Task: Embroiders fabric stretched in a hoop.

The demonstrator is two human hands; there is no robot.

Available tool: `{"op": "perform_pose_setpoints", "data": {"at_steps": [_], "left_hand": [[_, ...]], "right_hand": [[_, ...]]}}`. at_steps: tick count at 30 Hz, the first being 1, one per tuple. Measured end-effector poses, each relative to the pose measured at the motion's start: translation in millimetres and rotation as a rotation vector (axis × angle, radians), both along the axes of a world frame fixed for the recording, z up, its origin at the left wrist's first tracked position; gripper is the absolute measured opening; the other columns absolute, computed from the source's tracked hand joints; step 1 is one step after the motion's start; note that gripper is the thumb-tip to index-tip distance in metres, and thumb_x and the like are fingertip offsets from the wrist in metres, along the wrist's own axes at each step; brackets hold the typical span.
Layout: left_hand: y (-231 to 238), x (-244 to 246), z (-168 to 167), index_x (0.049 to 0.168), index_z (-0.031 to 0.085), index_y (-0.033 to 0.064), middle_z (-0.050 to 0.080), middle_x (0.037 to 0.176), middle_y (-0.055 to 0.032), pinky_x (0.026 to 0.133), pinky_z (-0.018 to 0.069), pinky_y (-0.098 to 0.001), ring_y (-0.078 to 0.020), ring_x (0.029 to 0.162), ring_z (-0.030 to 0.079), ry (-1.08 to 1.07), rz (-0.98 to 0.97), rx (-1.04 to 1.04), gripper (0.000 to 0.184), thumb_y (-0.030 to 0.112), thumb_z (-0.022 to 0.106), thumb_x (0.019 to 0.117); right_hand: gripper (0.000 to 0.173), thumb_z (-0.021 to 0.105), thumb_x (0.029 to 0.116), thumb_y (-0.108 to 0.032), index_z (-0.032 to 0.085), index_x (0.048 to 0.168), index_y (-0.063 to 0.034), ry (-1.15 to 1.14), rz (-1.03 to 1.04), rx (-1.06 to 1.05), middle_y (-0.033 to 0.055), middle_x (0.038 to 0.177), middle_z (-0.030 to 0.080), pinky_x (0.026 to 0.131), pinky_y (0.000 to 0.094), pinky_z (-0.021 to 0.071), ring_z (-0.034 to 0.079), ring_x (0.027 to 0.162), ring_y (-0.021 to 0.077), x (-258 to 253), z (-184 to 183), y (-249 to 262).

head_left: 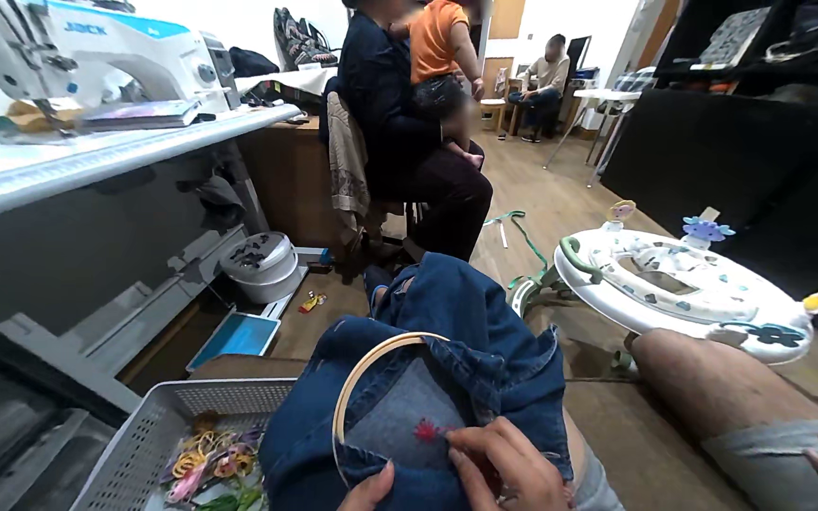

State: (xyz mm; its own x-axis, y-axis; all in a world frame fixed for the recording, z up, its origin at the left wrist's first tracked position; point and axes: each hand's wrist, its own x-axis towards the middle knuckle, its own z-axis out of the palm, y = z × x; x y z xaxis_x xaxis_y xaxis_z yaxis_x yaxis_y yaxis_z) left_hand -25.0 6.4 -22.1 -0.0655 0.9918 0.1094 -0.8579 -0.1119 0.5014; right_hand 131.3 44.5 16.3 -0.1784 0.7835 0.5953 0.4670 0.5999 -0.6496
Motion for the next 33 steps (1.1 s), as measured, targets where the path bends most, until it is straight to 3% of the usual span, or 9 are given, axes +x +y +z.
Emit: {"op": "perform_pose_setpoints", "data": {"at_steps": [13,22,33], "left_hand": [[0.2,2.3,-1.2,0.1,0.082,0.0141,0.08,0.098,-0.0031,0.089,0.0598,-0.0296,-0.0095,0.095,0.075,0.039,0.023,0.01,0.028,0.015,0.054,0.0971],[-0.4,4.2,-3.2,0.099,0.082,0.0144,0.08,0.096,-0.0027,0.088,0.06,-0.0292,-0.0092,0.094,0.075,0.041,0.051,0.017,0.026,0.013,0.056,0.0958],[-0.8,3.8,-4.9,0.1,0.082,0.0163,0.08,0.097,-0.0018,0.089,0.06,-0.0291,-0.0083,0.094,0.075,0.09,0.077,0.031,0.023,0.012,0.06,0.0946]], "right_hand": [[0.014,0.071,0.087,-0.004,0.079,0.098,-0.0013,-0.004,-0.003,-0.013,0.0116,0.08,0.065,0.061,0.0177,0.0518,0.061,0.066,0.0103,2.3,1.0,-0.1],[0.011,0.072,0.087,-0.003,0.078,0.096,-0.0011,0.018,0.0,-0.027,0.0118,0.082,0.066,0.07,0.0171,0.0538,0.064,0.073,0.0111,1.9,2.0,1.5],[0.007,0.075,0.0839,-0.002,0.078,0.09,-0.0029,0.069,-0.017,-0.056,0.0092,0.082,0.067,0.069,0.0169,0.054,0.064,0.075,0.0088,0.9,7.4,7.2]]}}
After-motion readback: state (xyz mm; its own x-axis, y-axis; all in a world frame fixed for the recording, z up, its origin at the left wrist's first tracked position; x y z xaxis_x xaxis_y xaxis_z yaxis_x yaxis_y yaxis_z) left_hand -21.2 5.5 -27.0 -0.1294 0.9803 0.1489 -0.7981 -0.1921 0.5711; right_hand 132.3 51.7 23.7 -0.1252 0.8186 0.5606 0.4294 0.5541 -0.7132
